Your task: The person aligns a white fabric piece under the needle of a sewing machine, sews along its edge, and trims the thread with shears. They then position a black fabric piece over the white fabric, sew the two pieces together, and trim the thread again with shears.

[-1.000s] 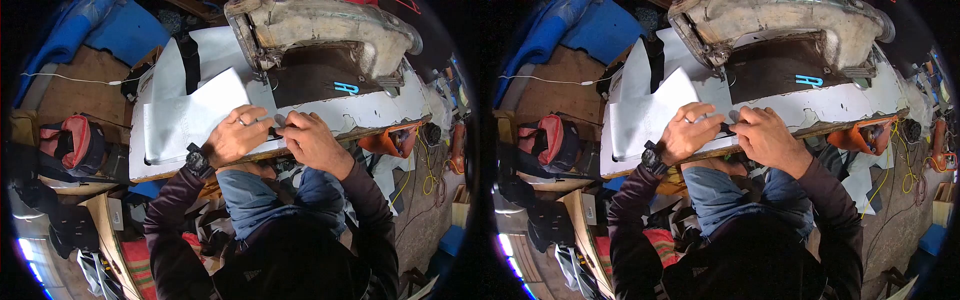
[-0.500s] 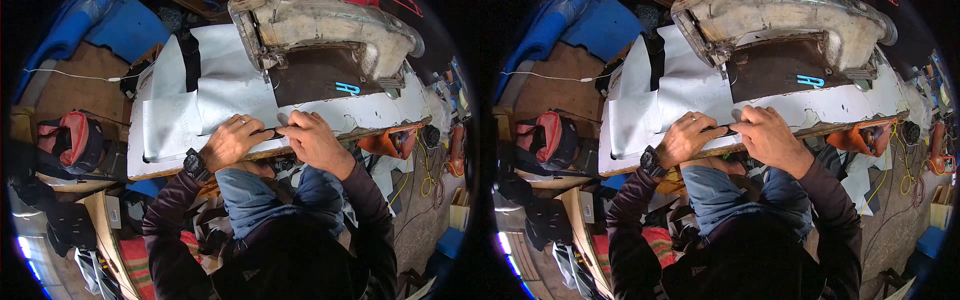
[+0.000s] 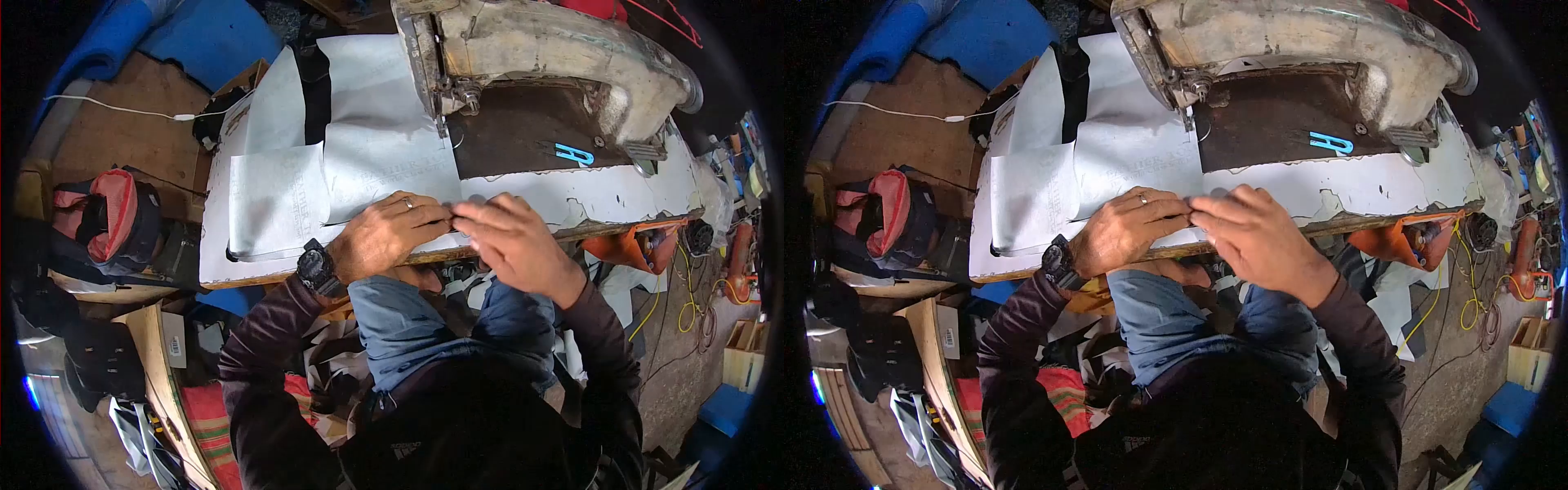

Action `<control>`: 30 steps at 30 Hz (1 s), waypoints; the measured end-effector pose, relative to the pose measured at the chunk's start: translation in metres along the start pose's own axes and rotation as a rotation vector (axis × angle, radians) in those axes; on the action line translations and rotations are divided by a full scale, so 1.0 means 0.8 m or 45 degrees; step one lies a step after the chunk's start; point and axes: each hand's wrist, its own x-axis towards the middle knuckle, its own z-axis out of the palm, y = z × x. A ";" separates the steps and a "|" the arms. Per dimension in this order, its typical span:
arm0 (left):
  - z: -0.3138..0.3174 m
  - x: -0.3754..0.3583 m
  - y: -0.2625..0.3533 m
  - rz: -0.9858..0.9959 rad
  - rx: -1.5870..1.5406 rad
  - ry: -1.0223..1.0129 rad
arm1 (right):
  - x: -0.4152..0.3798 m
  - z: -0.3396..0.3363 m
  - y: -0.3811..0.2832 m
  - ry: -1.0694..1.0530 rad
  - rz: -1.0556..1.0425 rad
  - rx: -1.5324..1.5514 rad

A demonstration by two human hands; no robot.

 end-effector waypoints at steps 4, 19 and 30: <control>0.002 0.001 -0.011 0.001 -0.109 0.020 | -0.007 0.005 0.002 -0.062 -0.079 -0.162; 0.014 -0.010 -0.026 -0.027 -0.321 0.043 | -0.001 0.000 -0.004 -0.112 -0.052 -0.187; 0.014 -0.008 -0.035 -0.032 -0.376 0.054 | 0.005 -0.005 -0.003 -0.182 -0.007 -0.193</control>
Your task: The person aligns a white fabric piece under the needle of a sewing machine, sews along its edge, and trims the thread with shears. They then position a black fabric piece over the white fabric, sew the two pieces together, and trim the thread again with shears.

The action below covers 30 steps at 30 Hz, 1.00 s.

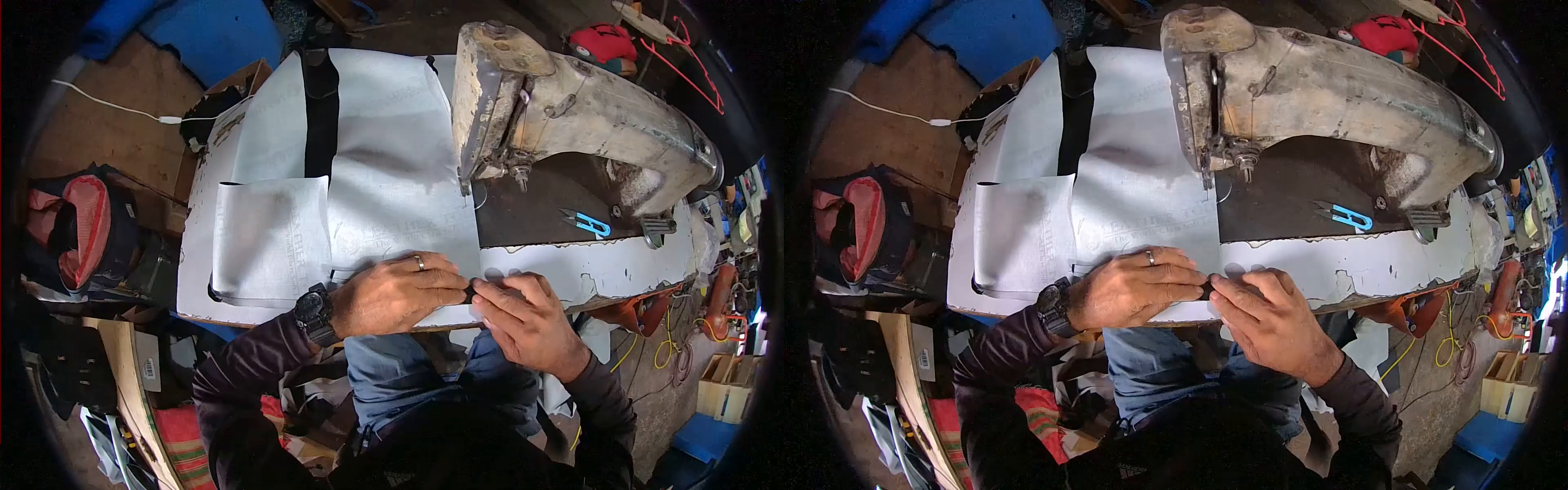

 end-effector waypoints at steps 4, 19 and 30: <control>-0.003 0.004 -0.004 0.004 0.030 0.019 | 0.007 -0.005 0.002 -0.033 0.019 -0.022; -0.010 0.022 -0.038 -0.061 0.037 0.054 | 0.034 -0.006 0.037 -0.033 0.027 -0.043; -0.021 0.033 -0.071 -0.137 -0.005 0.043 | 0.059 -0.002 0.061 -0.023 0.016 -0.059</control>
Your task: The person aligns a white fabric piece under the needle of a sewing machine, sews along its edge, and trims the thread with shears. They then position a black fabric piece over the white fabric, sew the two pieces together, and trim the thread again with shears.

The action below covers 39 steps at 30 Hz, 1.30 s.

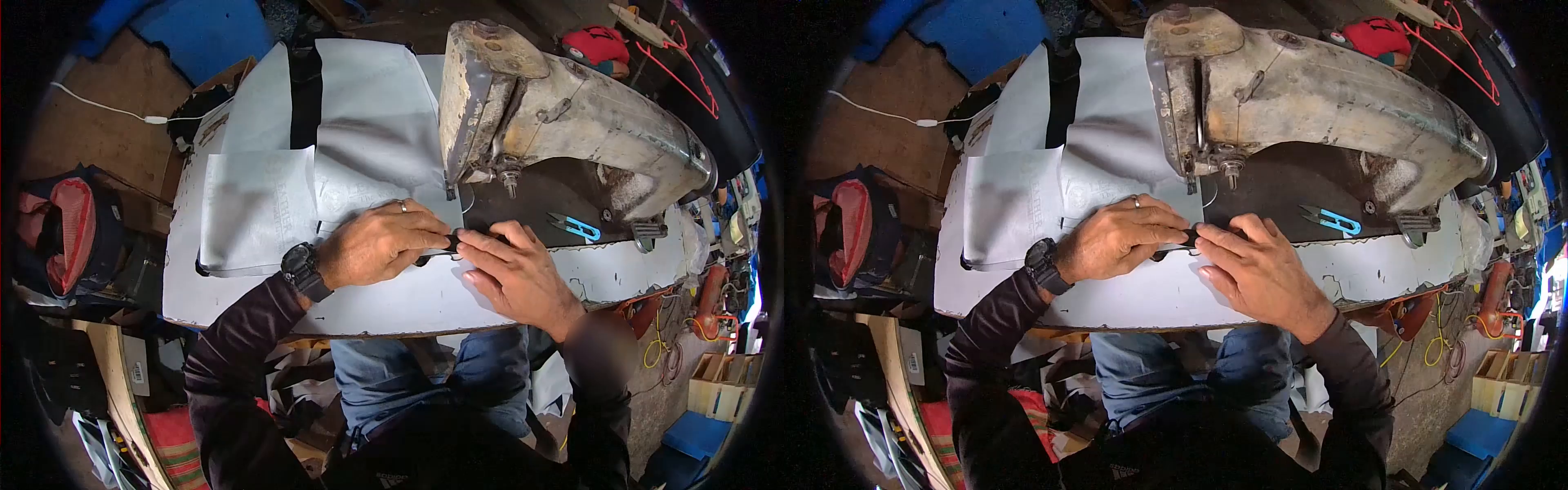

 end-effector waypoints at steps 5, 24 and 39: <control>-0.003 0.006 -0.008 -0.009 0.035 0.036 | 0.008 0.002 0.005 0.020 0.008 -0.035; -0.022 0.021 -0.039 -0.051 0.027 -0.057 | 0.025 0.007 0.027 -0.038 0.048 0.000; -0.011 0.017 -0.039 -0.102 0.094 0.020 | 0.028 0.009 0.028 -0.014 0.065 -0.030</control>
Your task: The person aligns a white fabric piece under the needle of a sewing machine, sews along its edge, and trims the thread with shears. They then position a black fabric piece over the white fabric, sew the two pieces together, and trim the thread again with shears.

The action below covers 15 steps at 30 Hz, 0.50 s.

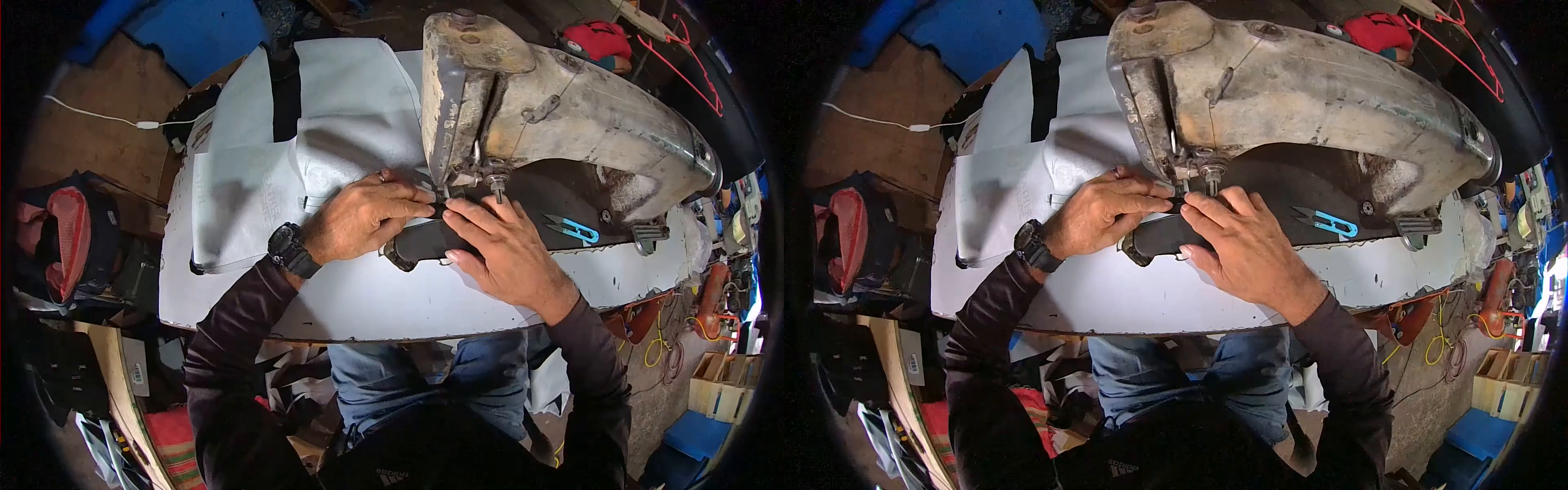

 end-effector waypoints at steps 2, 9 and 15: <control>0.002 0.000 -0.001 0.001 0.015 0.011 | 0.001 0.001 0.001 0.007 0.005 -0.006; 0.004 -0.003 0.011 -0.088 0.084 0.039 | 0.010 0.003 -0.001 0.053 0.045 -0.002; 0.006 -0.001 0.017 -0.071 0.170 0.068 | 0.009 0.014 -0.010 0.121 0.088 -0.039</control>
